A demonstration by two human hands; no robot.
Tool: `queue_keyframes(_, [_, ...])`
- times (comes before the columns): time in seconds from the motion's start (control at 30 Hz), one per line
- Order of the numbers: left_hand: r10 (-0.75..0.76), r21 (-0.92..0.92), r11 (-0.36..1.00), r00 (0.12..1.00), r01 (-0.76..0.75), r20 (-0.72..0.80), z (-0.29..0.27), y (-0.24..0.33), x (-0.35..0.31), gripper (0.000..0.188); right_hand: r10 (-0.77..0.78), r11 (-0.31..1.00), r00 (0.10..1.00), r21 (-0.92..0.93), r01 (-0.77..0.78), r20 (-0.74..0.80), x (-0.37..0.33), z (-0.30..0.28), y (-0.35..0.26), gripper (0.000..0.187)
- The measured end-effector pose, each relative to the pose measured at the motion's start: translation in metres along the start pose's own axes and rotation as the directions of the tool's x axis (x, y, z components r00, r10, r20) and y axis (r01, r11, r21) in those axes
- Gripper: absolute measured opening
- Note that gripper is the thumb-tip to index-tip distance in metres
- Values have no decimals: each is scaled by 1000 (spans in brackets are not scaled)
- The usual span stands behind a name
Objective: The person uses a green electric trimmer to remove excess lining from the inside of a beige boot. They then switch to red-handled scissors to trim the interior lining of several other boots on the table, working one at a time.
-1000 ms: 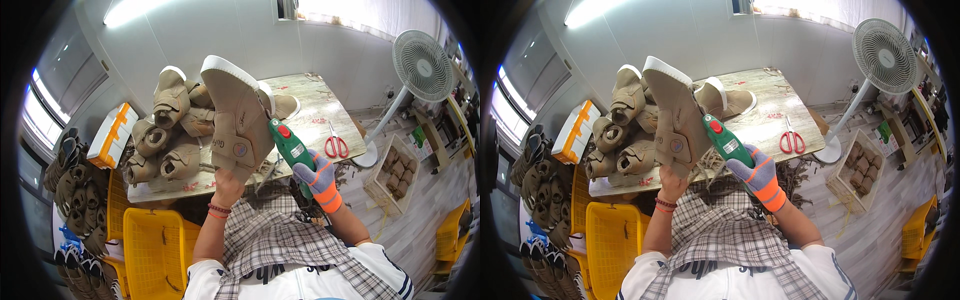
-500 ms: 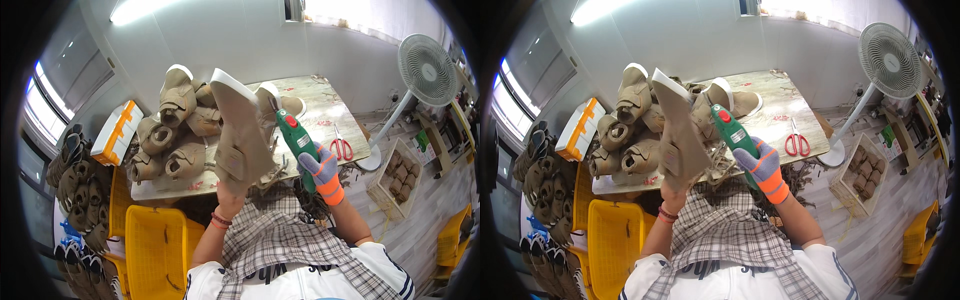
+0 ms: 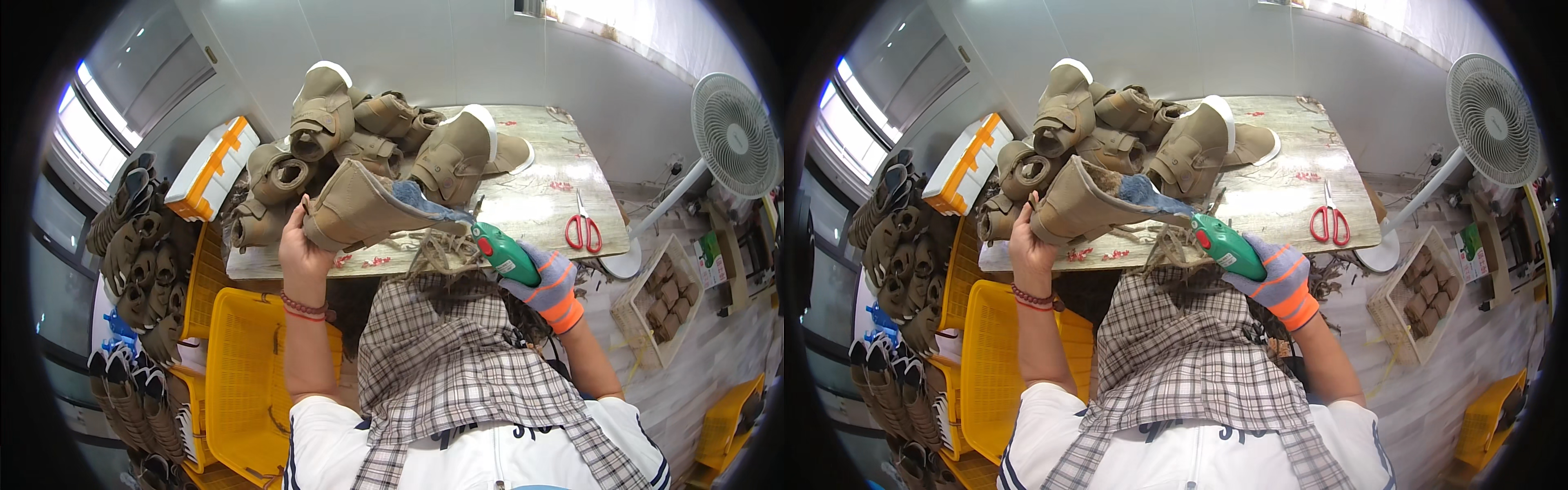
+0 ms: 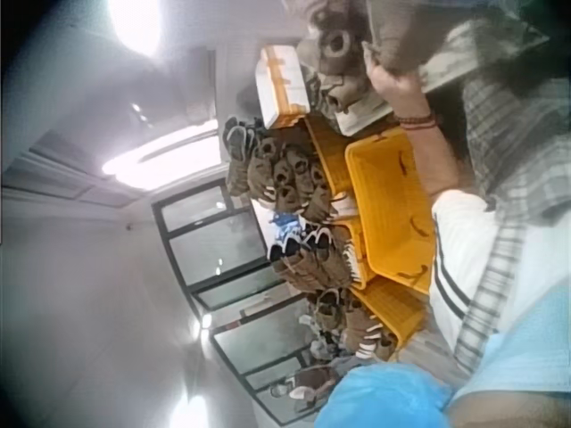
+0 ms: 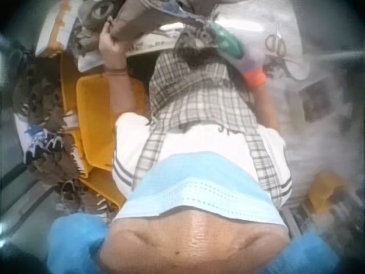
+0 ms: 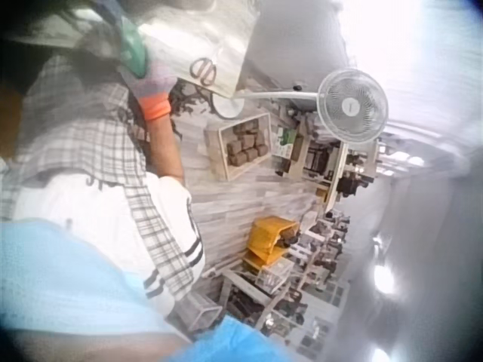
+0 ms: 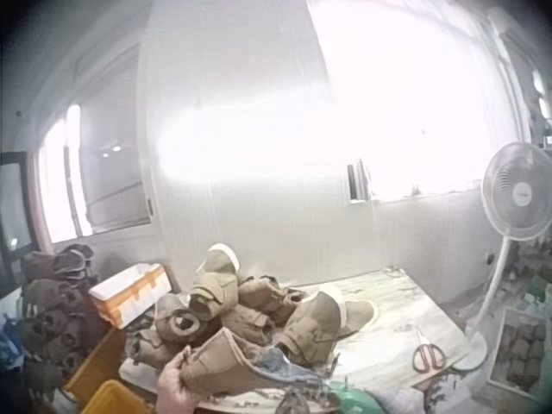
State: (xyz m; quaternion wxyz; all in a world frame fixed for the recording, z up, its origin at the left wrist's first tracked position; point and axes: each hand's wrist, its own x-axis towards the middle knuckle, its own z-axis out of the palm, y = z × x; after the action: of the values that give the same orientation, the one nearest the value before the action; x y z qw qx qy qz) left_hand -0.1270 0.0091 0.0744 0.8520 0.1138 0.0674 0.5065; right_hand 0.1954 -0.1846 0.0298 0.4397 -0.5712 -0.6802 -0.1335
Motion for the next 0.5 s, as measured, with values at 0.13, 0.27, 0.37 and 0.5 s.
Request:
queue_keyframes(0.13, [32, -37, 999, 991, -37, -132, -9, 0, 10, 25, -24, 999, 1000, -21, 24, 18, 1, -5, 0, 62])
queue_keyframes(0.27, [-48, -129, 991, 998, 44, -27, -25, 3, 14, 28, -57, 998, 998, -33, 58, 34, 4, -5, -3, 62])
queue_keyframes(0.37, [-77, -119, 990, 997, 80, 29, -19, -6, 10, 29, -90, 995, 995, -44, 92, 48, 8, -5, -4, 62])
queue_keyframes(0.5, [-89, -104, 991, 996, 89, 10, -6, -18, 5, 27, -104, 994, 993, -30, 106, 60, 10, -2, -8, 62])
